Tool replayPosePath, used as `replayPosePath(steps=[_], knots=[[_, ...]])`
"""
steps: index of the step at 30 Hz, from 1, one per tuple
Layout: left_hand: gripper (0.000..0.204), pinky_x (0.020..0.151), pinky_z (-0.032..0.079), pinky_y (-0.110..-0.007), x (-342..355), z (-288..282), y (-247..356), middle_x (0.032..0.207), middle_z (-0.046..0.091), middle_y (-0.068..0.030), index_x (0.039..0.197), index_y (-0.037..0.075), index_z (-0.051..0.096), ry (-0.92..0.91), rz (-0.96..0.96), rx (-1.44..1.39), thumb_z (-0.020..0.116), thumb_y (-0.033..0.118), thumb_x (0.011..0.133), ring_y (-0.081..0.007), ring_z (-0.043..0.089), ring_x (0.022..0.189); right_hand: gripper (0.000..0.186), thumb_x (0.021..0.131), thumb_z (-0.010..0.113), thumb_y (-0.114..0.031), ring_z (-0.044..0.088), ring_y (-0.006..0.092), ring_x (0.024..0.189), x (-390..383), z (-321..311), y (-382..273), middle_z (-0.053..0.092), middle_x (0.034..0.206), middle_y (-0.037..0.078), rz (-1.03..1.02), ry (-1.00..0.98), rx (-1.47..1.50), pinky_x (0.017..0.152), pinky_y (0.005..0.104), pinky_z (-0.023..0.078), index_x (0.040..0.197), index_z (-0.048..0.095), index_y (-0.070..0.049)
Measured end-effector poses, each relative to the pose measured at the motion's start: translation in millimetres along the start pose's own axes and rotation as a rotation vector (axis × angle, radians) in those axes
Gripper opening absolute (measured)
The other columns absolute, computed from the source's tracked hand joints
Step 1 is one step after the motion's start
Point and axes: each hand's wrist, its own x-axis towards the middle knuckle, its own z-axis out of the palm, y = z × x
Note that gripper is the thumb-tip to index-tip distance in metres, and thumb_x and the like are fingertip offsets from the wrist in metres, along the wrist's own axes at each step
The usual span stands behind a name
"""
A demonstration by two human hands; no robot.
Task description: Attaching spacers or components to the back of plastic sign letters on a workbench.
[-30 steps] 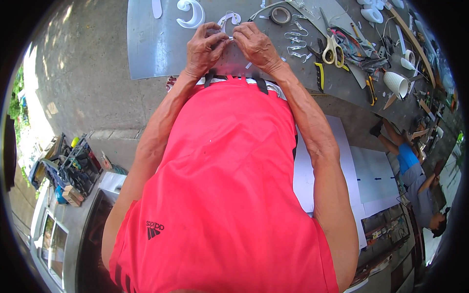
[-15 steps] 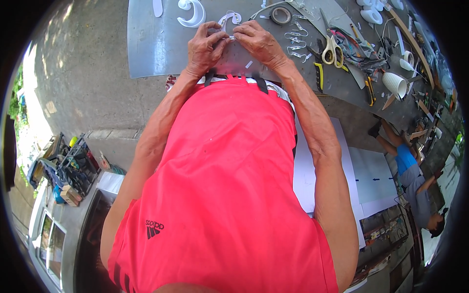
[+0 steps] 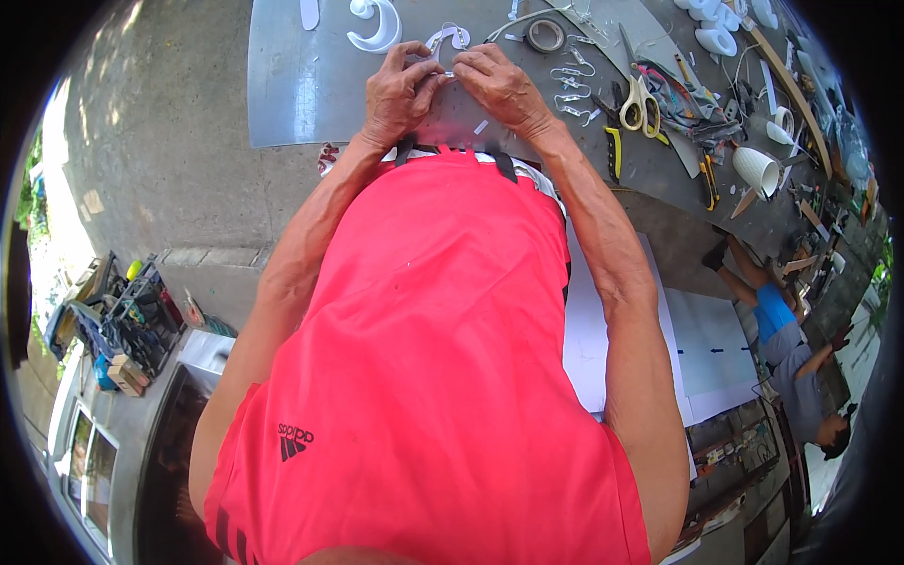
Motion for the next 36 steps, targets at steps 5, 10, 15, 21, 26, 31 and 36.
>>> replayPosePath(steps=[5,10,15,21,26,31,36], knots=[[0.012,0.068,0.056,-0.036,-2.7,0.2,0.2,0.114,0.065,-0.0034,0.095,0.013,0.078,0.009,-0.005,-0.003,0.080,0.020,0.086,-0.0232,0.071,0.081,0.024,0.085,0.072,-0.005,0.063,0.0289,0.111,1.9,-1.5,-1.2,0.066,0.114,0.008,-0.004,-0.016,0.039,0.094,0.0377,0.057,0.108,0.067,-0.003],[0.013,0.069,0.056,-0.037,-1.0,1.0,2.9,0.114,0.065,-0.0045,0.094,0.010,0.077,0.006,-0.019,0.002,0.080,0.019,0.085,-0.0245,0.071,0.081,0.023,0.085,0.072,-0.005,0.062,0.0278,0.111,2.1,-2.7,-4.3,0.065,0.113,0.007,0.016,-0.035,0.030,0.094,0.0376,0.056,0.107,0.068,-0.003],[0.013,0.070,0.056,-0.038,-0.5,-0.5,3.2,0.114,0.064,-0.0059,0.093,0.008,0.076,0.001,-0.014,-0.004,0.079,0.018,0.085,-0.0257,0.070,0.081,0.027,0.087,0.074,-0.005,0.063,0.0304,0.111,4.5,-3.1,-4.8,0.066,0.118,0.009,0.052,-0.091,0.046,0.095,0.0384,0.055,0.113,0.070,-0.003],[0.013,0.071,0.057,-0.038,0.1,0.0,3.4,0.114,0.065,-0.0061,0.093,0.008,0.076,0.010,-0.009,-0.014,0.079,0.017,0.084,-0.0262,0.071,0.082,0.024,0.087,0.072,-0.006,0.062,0.0294,0.110,4.3,1.6,-7.6,0.066,0.114,0.010,0.060,-0.040,0.006,0.094,0.0381,0.055,0.110,0.067,-0.001],[0.013,0.071,0.057,-0.038,-2.0,-0.3,1.3,0.115,0.065,-0.0060,0.094,0.009,0.075,0.002,-0.002,-0.033,0.079,0.017,0.085,-0.0260,0.071,0.082,0.021,0.088,0.071,-0.006,0.061,0.0292,0.109,4.5,0.6,-3.0,0.065,0.112,0.010,0.050,-0.021,0.039,0.094,0.0381,0.054,0.107,0.066,-0.002],[0.015,0.071,0.057,-0.038,-2.6,-2.5,-2.8,0.115,0.064,-0.0059,0.095,0.010,0.075,-0.004,0.026,-0.034,0.080,0.019,0.084,-0.0253,0.071,0.083,0.019,0.088,0.071,-0.006,0.061,0.0296,0.109,5.5,1.7,-1.7,0.066,0.113,0.010,0.061,-0.001,0.115,0.095,0.0387,0.054,0.106,0.065,-0.001],[0.017,0.070,0.058,-0.034,-2.9,-1.8,-5.0,0.116,0.065,-0.0045,0.098,0.013,0.077,-0.012,0.048,-0.020,0.083,0.022,0.084,-0.0214,0.072,0.082,0.019,0.088,0.071,-0.005,0.061,0.0296,0.110,2.6,2.2,-1.0,0.066,0.113,0.009,0.084,0.008,0.129,0.096,0.0388,0.053,0.106,0.066,-0.002]])
